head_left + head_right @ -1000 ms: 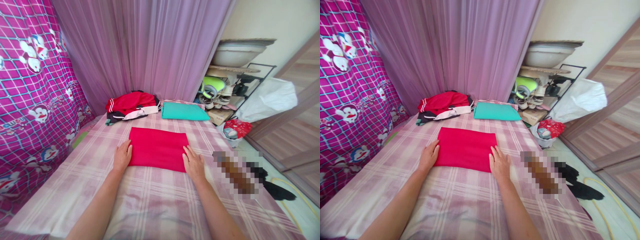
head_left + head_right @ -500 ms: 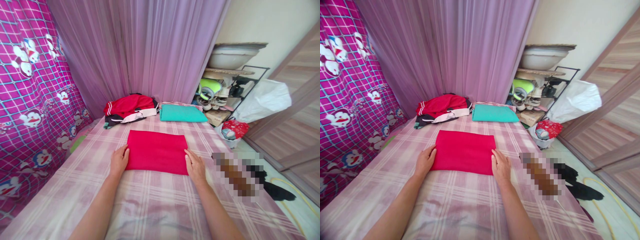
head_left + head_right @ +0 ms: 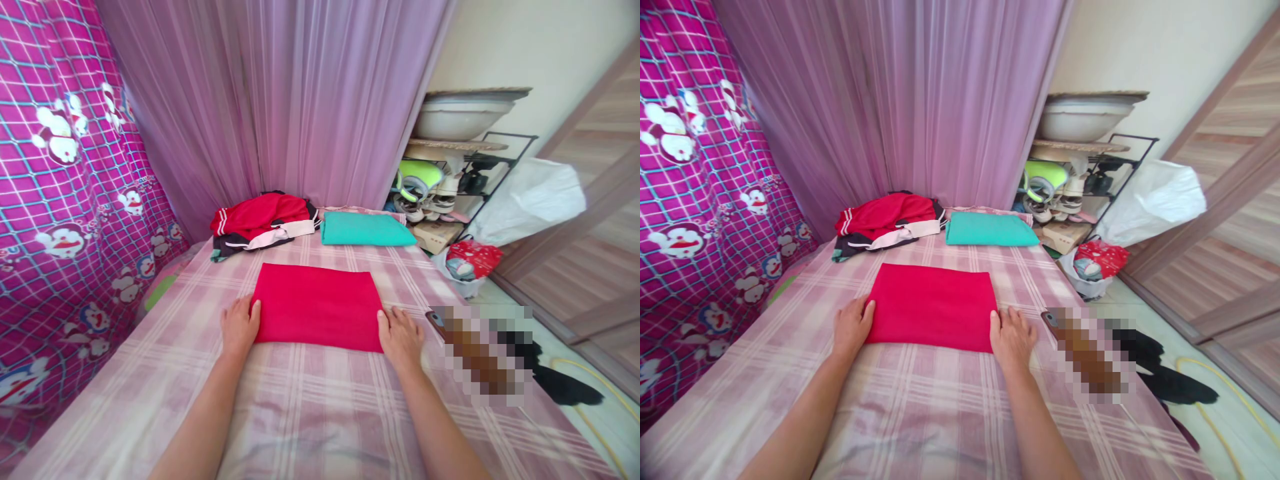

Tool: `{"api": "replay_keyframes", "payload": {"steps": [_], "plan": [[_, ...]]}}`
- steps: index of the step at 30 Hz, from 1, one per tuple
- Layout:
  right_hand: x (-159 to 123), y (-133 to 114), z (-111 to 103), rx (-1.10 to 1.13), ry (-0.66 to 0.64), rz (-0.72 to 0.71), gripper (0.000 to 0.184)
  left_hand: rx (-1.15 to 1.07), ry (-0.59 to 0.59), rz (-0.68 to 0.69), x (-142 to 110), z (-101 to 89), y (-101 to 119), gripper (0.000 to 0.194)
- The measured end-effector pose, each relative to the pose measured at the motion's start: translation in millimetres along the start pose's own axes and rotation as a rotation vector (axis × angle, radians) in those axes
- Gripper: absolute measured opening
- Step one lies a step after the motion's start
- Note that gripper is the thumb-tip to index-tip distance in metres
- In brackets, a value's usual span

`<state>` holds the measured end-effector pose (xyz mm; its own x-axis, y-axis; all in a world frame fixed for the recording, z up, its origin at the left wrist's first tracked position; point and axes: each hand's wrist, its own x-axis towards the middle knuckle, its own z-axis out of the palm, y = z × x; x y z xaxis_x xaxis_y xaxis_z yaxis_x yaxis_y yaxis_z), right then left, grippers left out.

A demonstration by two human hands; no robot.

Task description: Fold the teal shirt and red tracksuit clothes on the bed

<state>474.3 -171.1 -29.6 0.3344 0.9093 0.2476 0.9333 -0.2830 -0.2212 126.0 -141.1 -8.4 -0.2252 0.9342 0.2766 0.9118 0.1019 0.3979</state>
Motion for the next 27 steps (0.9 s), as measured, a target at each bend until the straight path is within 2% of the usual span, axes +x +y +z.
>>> {"api": "replay_keyframes", "payload": {"steps": [7, 14, 18, 23, 27], "plan": [[5.5, 8.0, 7.1, 0.066, -0.019, 0.029, 0.049, 0.038, -0.045, -0.111, -2.1, -6.0, 2.5, 0.038], [10.9, 16.9, 13.0, 0.137, -0.033, 0.029, 0.052, 0.01, -0.068, -0.157, -1.7, -7.5, -4.5, 0.033], [17.9, 19.2, 15.2, 0.152, -0.042, -0.004, 0.046, 0.02, -0.107, -0.173, -2.1, -14.2, -0.4, 0.029], [20.7, 13.7, 4.0, 0.155, -0.062, -0.114, 0.038, 0.102, -0.184, -0.176, 2.1, -22.6, 9.6, 0.027], [17.1, 6.1, -12.3, 0.191, -0.179, -0.049, 0.04, 0.113, -0.281, -0.217, 10.2, -26.0, 8.0, 0.033]]}}
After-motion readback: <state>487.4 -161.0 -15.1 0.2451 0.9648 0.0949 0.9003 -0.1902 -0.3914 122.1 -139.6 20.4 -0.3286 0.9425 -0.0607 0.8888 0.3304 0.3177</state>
